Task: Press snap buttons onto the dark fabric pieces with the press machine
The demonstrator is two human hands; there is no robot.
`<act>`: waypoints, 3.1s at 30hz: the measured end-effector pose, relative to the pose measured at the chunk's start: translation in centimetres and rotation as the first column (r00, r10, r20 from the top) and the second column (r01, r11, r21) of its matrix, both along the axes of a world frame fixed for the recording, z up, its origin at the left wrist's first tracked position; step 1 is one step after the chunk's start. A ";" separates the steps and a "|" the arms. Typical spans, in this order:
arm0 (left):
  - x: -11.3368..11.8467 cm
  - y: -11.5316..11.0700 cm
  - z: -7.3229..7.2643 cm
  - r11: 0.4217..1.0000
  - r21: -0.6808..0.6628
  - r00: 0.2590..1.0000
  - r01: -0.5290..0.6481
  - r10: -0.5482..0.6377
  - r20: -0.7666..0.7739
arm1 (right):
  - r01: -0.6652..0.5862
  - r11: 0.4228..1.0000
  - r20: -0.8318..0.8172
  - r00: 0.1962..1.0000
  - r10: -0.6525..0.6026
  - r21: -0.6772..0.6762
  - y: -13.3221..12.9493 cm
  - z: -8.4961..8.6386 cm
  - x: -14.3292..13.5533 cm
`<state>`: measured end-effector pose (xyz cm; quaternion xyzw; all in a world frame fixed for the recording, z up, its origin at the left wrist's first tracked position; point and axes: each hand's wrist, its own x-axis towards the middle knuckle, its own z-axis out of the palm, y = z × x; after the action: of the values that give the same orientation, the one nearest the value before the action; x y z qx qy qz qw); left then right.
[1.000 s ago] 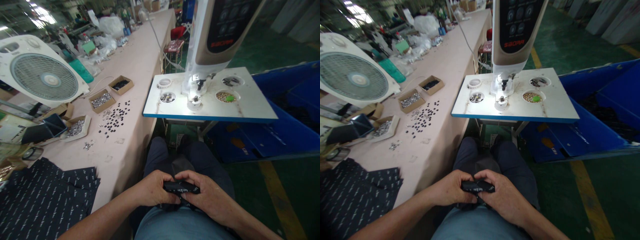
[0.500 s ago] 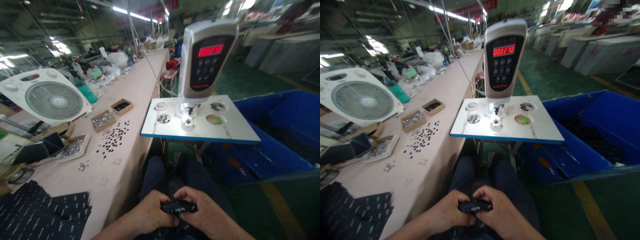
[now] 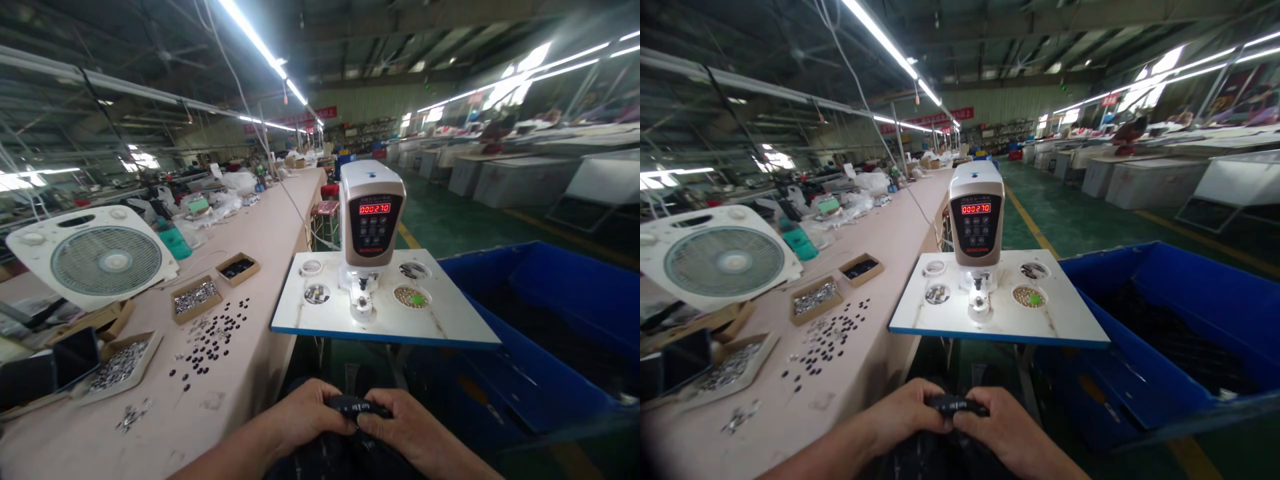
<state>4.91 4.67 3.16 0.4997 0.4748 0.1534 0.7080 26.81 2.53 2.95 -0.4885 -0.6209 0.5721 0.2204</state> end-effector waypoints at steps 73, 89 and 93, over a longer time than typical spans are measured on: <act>7.4 22.1 -3.1 0.989 0.084 0.989 -0.122 0.129 -0.078 | 0.247 0.902 0.216 0.917 -0.336 0.354 22.4 -3.3 6.7; 7.1 22.0 -4.6 0.947 0.274 0.975 -0.170 0.202 -0.094 | 0.402 0.801 0.237 0.809 -0.538 0.444 22.2 -4.7 5.4; 6.9 21.8 -5.0 0.917 0.353 0.967 -0.185 0.234 -0.101 | 0.405 0.802 0.245 0.805 -0.541 0.439 22.3 -4.8 5.5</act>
<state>11.85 26.47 -1.87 0.5704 0.5408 0.2725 0.5549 32.29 24.82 -1.82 -0.6758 -0.6011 0.2724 0.3282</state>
